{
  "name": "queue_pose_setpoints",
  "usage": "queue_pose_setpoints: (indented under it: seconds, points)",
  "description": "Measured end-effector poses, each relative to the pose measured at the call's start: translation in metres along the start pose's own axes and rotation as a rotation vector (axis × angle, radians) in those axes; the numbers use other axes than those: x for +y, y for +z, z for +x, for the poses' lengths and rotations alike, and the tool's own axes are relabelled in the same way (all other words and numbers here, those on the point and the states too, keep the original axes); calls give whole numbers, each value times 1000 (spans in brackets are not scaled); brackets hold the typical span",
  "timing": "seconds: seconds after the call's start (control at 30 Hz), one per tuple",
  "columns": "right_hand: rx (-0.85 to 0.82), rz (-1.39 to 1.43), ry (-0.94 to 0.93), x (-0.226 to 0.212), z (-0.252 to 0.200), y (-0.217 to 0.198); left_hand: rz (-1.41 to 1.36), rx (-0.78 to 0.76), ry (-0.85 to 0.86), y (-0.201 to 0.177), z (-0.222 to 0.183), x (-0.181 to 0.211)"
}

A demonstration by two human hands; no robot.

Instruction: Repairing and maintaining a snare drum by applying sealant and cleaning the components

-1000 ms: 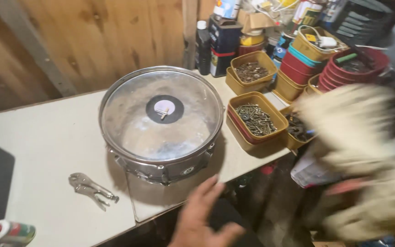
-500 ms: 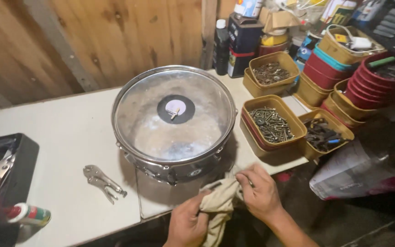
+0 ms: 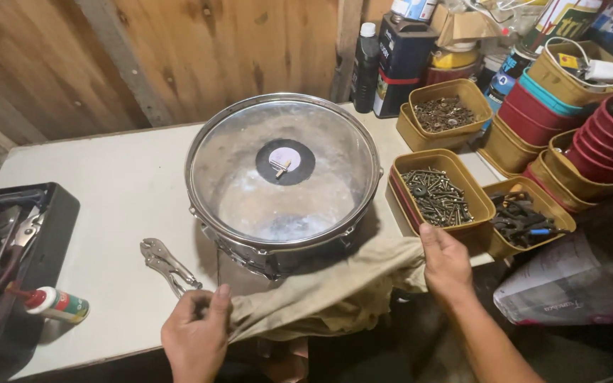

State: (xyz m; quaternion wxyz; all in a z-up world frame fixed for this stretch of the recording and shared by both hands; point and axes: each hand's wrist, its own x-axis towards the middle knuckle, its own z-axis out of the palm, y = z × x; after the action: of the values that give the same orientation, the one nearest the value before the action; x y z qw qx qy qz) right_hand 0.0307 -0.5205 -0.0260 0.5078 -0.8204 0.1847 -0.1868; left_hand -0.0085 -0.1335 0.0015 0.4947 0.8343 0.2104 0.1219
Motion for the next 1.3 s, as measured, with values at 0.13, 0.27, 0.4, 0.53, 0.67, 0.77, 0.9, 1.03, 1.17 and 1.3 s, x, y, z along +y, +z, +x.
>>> queue_pose_setpoints:
  seconds: [0.13,0.27,0.4,0.53,0.67,0.77,0.9,1.03,1.17,1.3]
  points:
    - [-129,286,270,-28,-29,18,-26,-65,299,34,-25,17]
    - [-387,899,256,-52,-62,42,-155,-564,562,77,-62,39]
    - [-425,608,136,-48,-44,30,-290,-416,829,88,-49,31]
    - [-393,252,99,-44,-25,6,-204,-540,233,79,-26,23]
    - [-184,110,112,-49,-34,8,-166,-520,77,79,-14,23]
    - [-298,-52,-210,-46,-62,19,-217,-531,-98,82,-16,36]
    - [-460,91,-708,-23,-82,40,-548,-539,-295,85,-21,45]
    - [-504,-75,-690,-28,-70,28,-74,-567,-77,72,-11,52]
    - [-703,-143,-473,-56,-59,6,237,-302,303,92,-12,-4]
    - [-537,-49,-598,-63,-63,16,12,-229,770,85,-41,34]
